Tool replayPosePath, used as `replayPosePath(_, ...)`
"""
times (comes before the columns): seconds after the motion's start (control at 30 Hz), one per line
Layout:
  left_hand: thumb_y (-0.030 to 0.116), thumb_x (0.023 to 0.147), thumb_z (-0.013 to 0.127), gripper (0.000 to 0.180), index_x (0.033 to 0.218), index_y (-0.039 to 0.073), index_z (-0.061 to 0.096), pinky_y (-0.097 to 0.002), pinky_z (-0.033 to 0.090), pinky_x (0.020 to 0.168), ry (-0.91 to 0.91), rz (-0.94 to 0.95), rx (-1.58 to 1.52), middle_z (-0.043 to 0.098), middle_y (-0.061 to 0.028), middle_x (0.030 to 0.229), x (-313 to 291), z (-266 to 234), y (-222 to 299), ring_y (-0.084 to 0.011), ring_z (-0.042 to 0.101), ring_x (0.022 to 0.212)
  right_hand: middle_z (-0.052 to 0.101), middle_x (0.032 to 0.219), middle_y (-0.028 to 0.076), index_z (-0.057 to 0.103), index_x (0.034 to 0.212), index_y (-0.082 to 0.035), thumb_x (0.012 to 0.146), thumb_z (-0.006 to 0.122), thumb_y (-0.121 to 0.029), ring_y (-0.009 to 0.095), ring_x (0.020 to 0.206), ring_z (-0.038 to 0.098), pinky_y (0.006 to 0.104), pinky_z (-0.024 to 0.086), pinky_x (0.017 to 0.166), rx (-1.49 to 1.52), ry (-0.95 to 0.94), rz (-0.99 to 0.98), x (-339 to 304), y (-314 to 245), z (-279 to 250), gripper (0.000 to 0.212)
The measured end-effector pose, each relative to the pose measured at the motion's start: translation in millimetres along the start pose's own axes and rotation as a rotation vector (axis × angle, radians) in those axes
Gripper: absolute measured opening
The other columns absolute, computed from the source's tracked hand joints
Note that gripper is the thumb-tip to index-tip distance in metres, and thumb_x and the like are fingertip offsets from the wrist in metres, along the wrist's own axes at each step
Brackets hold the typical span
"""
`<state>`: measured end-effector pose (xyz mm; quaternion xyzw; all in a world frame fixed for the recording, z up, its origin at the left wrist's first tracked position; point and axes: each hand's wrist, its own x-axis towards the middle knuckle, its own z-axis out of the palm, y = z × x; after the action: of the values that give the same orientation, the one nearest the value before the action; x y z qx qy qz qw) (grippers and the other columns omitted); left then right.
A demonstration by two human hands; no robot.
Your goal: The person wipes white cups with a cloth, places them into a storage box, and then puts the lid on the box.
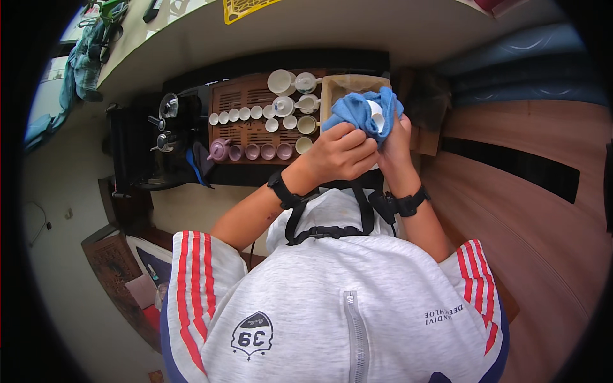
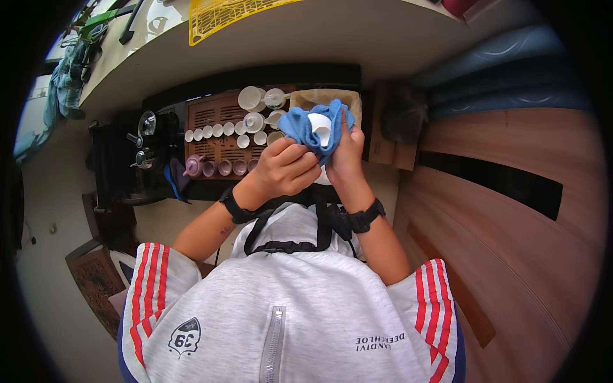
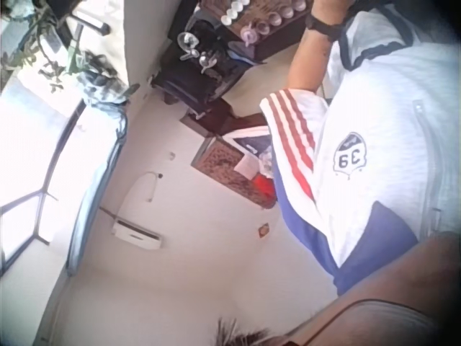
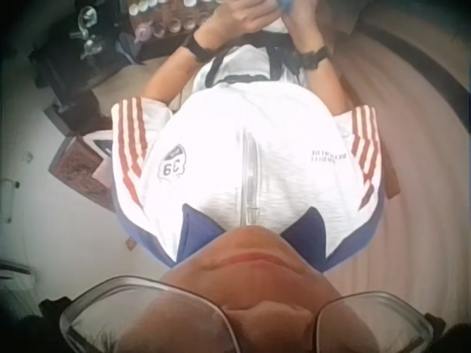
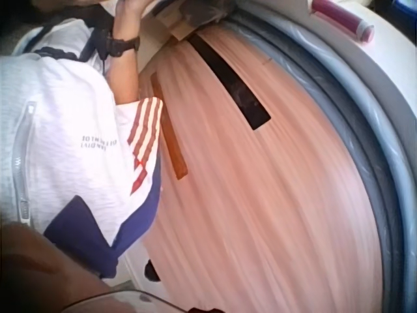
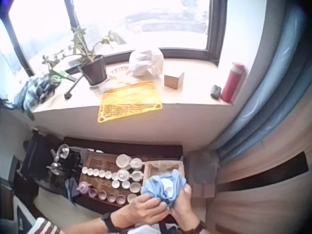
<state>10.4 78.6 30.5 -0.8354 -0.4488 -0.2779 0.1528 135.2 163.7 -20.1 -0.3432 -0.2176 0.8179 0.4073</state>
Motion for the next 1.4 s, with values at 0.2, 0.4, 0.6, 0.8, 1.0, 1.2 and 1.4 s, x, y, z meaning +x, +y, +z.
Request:
replayPosePath(0.2,0.040,0.068,0.089,0.055,0.106,0.008,0.067,-0.0346,0.046,0.070,0.088,-0.406,-0.326,0.063,-0.0037,0.091,9,-12,-2,-0.0221,0.060,0.082,0.071,0.113,0.010,0.061,0.123,0.001,0.103,0.061,-0.033,0.019,0.100,0.071,0.0359,0.059,0.090,0.056,-0.076,-0.063,3,-10,-11,0.039)
replayPosePath(0.4,0.007,0.069,0.088,0.057,0.121,0.004,0.064,-0.0280,0.051,0.061,0.169,-0.783,-0.340,0.063,-0.0073,0.091,13,-2,-3,-0.0167,0.060,0.071,0.064,0.131,0.010,0.053,0.137,-0.003,0.100,0.067,-0.022,0.022,0.119,0.064,0.0392,0.053,0.103,0.138,-0.248,0.000,-6,-11,-10,0.044)
replayPosePath(0.6,-0.008,0.074,0.077,0.035,0.107,0.004,0.070,-0.0299,0.053,0.066,0.331,-0.628,-0.359,0.066,-0.0109,0.092,-10,-2,3,-0.0221,0.066,0.086,0.062,0.133,0.009,0.052,0.138,-0.005,0.100,0.066,-0.019,0.021,0.120,0.063,0.0392,0.052,0.105,0.267,-0.250,0.019,-8,-20,-5,0.043)
replayPosePath(0.8,-0.004,0.073,0.075,0.024,0.094,0.006,0.069,-0.0404,0.054,0.076,0.395,-0.449,-0.172,0.071,-0.0150,0.102,7,2,-1,-0.0331,0.068,0.097,0.062,0.133,0.008,0.052,0.138,-0.005,0.102,0.062,-0.018,0.021,0.120,0.063,0.0386,0.051,0.105,0.171,-0.253,-0.057,-9,-14,-6,0.039)
replayPosePath(1.0,-0.008,0.069,0.074,0.026,0.091,0.004,0.067,-0.0396,0.053,0.076,0.368,-0.524,-0.034,0.072,-0.0107,0.096,10,25,2,-0.0315,0.069,0.096,0.064,0.127,0.007,0.056,0.133,-0.003,0.101,0.065,-0.013,0.015,0.114,0.063,0.0318,0.051,0.099,0.062,-0.189,-0.206,-17,-9,7,0.035)
replayPosePath(1.2,-0.014,0.073,0.073,0.025,0.084,0.004,0.062,-0.0303,0.054,0.073,0.457,-0.933,-0.330,0.067,-0.0079,0.089,16,25,17,-0.0239,0.068,0.086,0.071,0.103,0.002,0.067,0.111,0.002,0.097,0.069,-0.008,0.008,0.094,0.062,0.0249,0.048,0.083,-0.336,-0.130,-0.427,-23,-15,4,0.017)
replayPosePath(1.4,-0.014,0.082,0.075,0.026,0.087,0.005,0.057,-0.0253,0.055,0.084,0.689,-1.123,-1.392,0.064,-0.0037,0.097,12,5,19,-0.0099,0.065,0.091,0.072,0.094,0.006,0.068,0.106,0.003,0.092,0.062,0.005,0.009,0.085,0.064,0.0253,0.050,0.076,-0.629,-0.197,-0.600,-14,-20,-9,0.016)
